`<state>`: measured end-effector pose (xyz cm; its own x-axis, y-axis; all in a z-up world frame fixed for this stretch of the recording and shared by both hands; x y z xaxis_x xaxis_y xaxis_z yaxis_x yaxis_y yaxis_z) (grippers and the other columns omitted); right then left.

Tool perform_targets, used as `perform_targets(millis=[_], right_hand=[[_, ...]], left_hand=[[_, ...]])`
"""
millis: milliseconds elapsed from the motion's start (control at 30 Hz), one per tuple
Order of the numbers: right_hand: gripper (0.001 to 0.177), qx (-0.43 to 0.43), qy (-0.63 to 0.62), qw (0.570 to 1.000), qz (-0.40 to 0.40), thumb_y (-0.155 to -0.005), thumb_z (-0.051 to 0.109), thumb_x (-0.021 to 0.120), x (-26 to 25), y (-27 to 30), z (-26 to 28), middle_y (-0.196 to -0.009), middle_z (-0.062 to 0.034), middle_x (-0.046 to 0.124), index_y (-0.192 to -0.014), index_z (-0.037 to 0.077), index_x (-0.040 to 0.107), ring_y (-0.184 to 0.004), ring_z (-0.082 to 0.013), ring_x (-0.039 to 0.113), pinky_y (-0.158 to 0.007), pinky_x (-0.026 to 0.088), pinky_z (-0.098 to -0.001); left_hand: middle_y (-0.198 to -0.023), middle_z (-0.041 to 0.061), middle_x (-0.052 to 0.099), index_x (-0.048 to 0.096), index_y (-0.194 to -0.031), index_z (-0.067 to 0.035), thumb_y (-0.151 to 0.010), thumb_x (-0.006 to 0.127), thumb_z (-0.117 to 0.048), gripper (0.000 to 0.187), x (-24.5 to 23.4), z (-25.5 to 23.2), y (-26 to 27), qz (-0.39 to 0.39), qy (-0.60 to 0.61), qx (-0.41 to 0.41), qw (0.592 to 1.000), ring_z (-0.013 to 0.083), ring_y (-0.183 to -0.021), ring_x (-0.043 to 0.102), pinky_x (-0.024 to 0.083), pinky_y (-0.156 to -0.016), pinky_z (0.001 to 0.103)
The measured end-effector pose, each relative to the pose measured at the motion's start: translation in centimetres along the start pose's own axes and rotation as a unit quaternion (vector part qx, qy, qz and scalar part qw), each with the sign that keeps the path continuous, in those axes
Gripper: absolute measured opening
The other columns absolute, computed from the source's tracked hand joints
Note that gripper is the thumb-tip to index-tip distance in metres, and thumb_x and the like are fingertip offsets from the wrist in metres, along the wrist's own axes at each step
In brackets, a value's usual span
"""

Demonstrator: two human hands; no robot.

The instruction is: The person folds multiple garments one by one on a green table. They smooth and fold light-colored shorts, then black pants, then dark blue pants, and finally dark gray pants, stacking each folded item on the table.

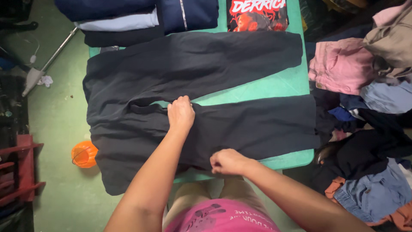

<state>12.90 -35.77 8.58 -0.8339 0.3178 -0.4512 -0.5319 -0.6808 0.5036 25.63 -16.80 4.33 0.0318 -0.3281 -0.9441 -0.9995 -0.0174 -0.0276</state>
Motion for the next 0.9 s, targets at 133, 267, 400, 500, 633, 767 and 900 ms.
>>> perform_targets(millis=[133, 267, 400, 500, 633, 767, 900], right_hand=[[0.015, 0.039, -0.077, 0.953, -0.290, -0.080, 0.023, 0.082, -4.2, 1.0, -2.0, -0.089, -0.0087, 0.068, -0.084, 0.011, 0.074, -0.082, -0.0263, 0.069, -0.073, 0.056, -0.0364], [0.017, 0.060, 0.067, 0.858, -0.506, -0.091, 0.014, 0.070, -10.3, 2.6, -6.3, -0.113, -0.0107, 0.065, -0.107, 0.010, 0.068, -0.100, -0.0323, 0.067, -0.083, 0.055, -0.0403], [0.029, 0.145, 0.175, 0.891, -0.394, -0.088, 0.018, 0.071, -14.5, 2.6, -11.0, -0.119, -0.0134, 0.062, -0.115, 0.010, 0.066, -0.102, -0.0379, 0.065, -0.081, 0.053, -0.0479], [0.023, 0.233, 0.214, 0.914, -0.252, -0.089, 0.025, 0.074, -17.0, 2.2, -13.7, -0.118, -0.0105, 0.062, -0.109, 0.014, 0.067, -0.104, -0.0350, 0.066, -0.085, 0.054, -0.0472], [0.022, 0.244, 0.258, 0.904, -0.239, -0.094, 0.030, 0.072, -18.2, 2.9, -15.2, -0.122, -0.0092, 0.062, -0.111, 0.017, 0.066, -0.105, -0.0345, 0.068, -0.088, 0.054, -0.0466], [0.028, 0.209, 0.200, 0.885, -0.365, -0.094, 0.021, 0.071, -17.0, 5.3, -15.8, -0.129, -0.0108, 0.059, -0.121, 0.014, 0.064, -0.113, -0.0358, 0.063, -0.090, 0.052, -0.0468], [0.053, 0.184, 0.209, 0.840, -0.465, -0.083, 0.023, 0.078, -14.4, 10.2, -17.4, -0.140, -0.0189, 0.053, -0.131, 0.009, 0.060, -0.129, -0.0411, 0.052, -0.101, 0.046, -0.0499]], left_hand=[[-0.088, 0.010, 0.070, 0.070, -0.088, -0.008, -0.085, 0.073, -0.026, 0.019, -0.8, -1.3, 0.2, 0.012, -0.027, 0.032, 0.999, 0.0313, -0.087, 0.067, 0.045, -0.082, 0.048], [-0.086, 0.010, 0.069, 0.071, -0.087, -0.008, -0.079, 0.081, -0.031, 0.027, -1.4, -2.2, 0.4, 0.014, 0.041, 0.048, 0.998, 0.0311, -0.087, 0.065, 0.043, -0.085, 0.046], [-0.087, 0.008, 0.069, 0.069, -0.086, -0.009, -0.078, 0.082, -0.023, 0.021, -0.7, -2.8, 0.4, 0.006, 0.098, 0.039, 0.994, 0.0294, -0.091, 0.064, 0.042, -0.086, 0.045], [-0.086, 0.007, 0.069, 0.067, -0.088, -0.009, -0.082, 0.081, -0.022, 0.020, -0.3, -2.7, 0.3, 0.004, 0.106, 0.039, 0.994, 0.0287, -0.089, 0.064, 0.042, -0.088, 0.045], [-0.091, 0.007, 0.068, 0.065, -0.097, -0.010, -0.089, 0.078, -0.022, 0.020, -0.3, -2.9, 1.2, -0.004, 0.064, 0.041, 0.997, 0.0284, -0.094, 0.062, 0.043, -0.093, 0.045], [-0.113, 0.011, 0.065, 0.064, -0.114, -0.007, -0.088, 0.076, -0.019, 0.031, -2.4, -3.0, 2.7, -0.101, 0.037, 0.068, 0.992, 0.0321, -0.112, 0.058, 0.040, -0.103, 0.048], [-0.127, 0.012, 0.061, 0.062, -0.124, -0.005, -0.090, 0.074, -0.020, 0.040, -5.6, -1.2, 6.7, -0.144, 0.021, 0.071, 0.987, 0.0335, -0.128, 0.052, 0.034, -0.114, 0.051]])
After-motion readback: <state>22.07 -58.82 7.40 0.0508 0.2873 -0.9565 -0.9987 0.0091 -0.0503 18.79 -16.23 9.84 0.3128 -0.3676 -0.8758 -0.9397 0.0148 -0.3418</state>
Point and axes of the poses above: each hand's wrist, its own y-axis away from the middle knuckle, its own x-axis out of the palm, z = x × y, the point moved 2 cm from there along -y, towards the middle knuckle
